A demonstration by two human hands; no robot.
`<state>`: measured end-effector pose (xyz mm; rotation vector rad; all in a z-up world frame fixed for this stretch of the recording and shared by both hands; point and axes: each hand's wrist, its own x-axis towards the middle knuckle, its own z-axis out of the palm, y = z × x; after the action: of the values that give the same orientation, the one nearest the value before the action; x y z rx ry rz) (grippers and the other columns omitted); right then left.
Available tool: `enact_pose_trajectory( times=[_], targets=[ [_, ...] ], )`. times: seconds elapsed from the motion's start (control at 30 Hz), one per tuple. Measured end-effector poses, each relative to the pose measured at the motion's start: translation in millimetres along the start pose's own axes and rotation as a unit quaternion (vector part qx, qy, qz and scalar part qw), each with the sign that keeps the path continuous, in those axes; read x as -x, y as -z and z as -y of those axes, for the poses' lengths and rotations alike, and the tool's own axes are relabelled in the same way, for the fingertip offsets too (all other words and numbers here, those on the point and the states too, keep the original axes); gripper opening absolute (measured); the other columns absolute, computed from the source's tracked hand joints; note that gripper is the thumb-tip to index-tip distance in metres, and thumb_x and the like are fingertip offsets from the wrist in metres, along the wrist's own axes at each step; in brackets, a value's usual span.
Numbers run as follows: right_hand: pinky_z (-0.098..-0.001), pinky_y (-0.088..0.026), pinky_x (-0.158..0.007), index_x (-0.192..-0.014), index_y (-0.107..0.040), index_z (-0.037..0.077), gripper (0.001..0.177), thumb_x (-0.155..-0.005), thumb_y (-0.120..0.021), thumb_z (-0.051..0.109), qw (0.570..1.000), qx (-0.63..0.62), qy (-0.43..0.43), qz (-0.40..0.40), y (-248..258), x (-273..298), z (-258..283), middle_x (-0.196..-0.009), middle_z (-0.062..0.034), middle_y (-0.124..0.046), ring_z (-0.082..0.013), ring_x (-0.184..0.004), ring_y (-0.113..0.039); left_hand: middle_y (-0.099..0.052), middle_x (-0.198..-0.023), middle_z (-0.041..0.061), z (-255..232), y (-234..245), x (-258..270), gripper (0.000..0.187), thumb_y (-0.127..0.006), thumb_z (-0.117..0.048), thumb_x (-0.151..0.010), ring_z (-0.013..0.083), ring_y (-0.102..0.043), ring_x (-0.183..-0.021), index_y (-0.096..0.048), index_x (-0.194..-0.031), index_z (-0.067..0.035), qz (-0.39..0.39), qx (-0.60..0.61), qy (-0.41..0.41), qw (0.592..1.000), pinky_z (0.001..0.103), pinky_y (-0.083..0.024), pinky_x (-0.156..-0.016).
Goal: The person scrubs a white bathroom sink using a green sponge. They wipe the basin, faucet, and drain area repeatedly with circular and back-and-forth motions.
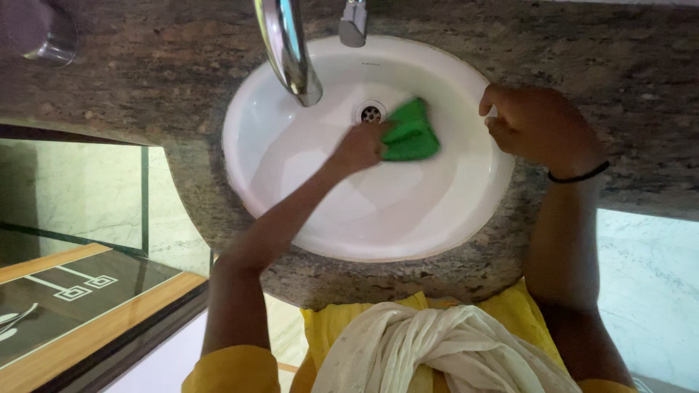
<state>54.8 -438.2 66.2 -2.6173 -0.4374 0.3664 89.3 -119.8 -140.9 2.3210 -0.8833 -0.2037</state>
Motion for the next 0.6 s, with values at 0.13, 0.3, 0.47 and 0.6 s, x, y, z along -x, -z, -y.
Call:
enact_pose_trajectory(
  times=[0.13, 0.3, 0.47, 0.6],
  targets=[
    [-0.0465, -0.054, -0.062, -0.115, -0.064, 0.006, 0.024, -0.093, -0.064, 0.014, 0.999, 0.041, -0.001, 0.0, -2, -3, 4, -0.075, -0.0162, -0.069, -0.0314, -0.067, -0.068, -0.075, -0.097, 0.019, -41, 15, 5, 0.064, -0.064, -0.004, -0.08, 0.0257, -0.074, -0.079, -0.056, -0.143, -0.007, 0.253, 0.171, 0.086, 0.948, 0.038, -0.06, -0.077],
    [-0.0466, -0.055, -0.067, -0.107, -0.065, 0.006, 0.023, -0.086, -0.056, 0.004, 0.995, 0.042, 0.077, 0.046, -45, -24, 55, -0.086, -0.0162, -0.07, -0.0321, -0.074, -0.068, -0.076, -0.097, 0.017, -53, 72, 48, 0.061, -0.06, 0.004, -0.079, 0.0308, -0.068, -0.082, -0.063, -0.139, -0.01, 0.385, 0.212, 0.14, 0.887, 0.044, -0.054, -0.075],
    [-0.0489, -0.054, -0.067, -0.11, -0.057, -0.005, 0.034, -0.079, -0.061, 0.008, 0.965, 0.113, 0.233, 0.039, -122, -21, 131, -0.098, -0.0225, -0.065, -0.0376, -0.086, -0.067, -0.065, -0.112, 0.018, -61, 115, 97, 0.065, -0.062, 0.01, -0.067, 0.0347, -0.063, -0.107, -0.069, -0.129, -0.007, 0.078, 0.107, -0.003, 0.991, 0.043, -0.054, -0.091],
    [-0.0506, -0.055, -0.063, -0.118, -0.052, -0.004, 0.034, -0.087, -0.059, 0.009, 0.956, 0.147, 0.143, 0.212, -127, -36, 128, -0.093, -0.022, -0.064, -0.0377, -0.076, -0.068, -0.063, -0.128, 0.012, -69, 155, 181, 0.071, -0.053, 0.011, -0.069, 0.0306, -0.058, -0.126, -0.067, -0.134, -0.013, -0.061, 0.042, 0.119, 0.99, 0.048, -0.042, -0.11]
  ],
)
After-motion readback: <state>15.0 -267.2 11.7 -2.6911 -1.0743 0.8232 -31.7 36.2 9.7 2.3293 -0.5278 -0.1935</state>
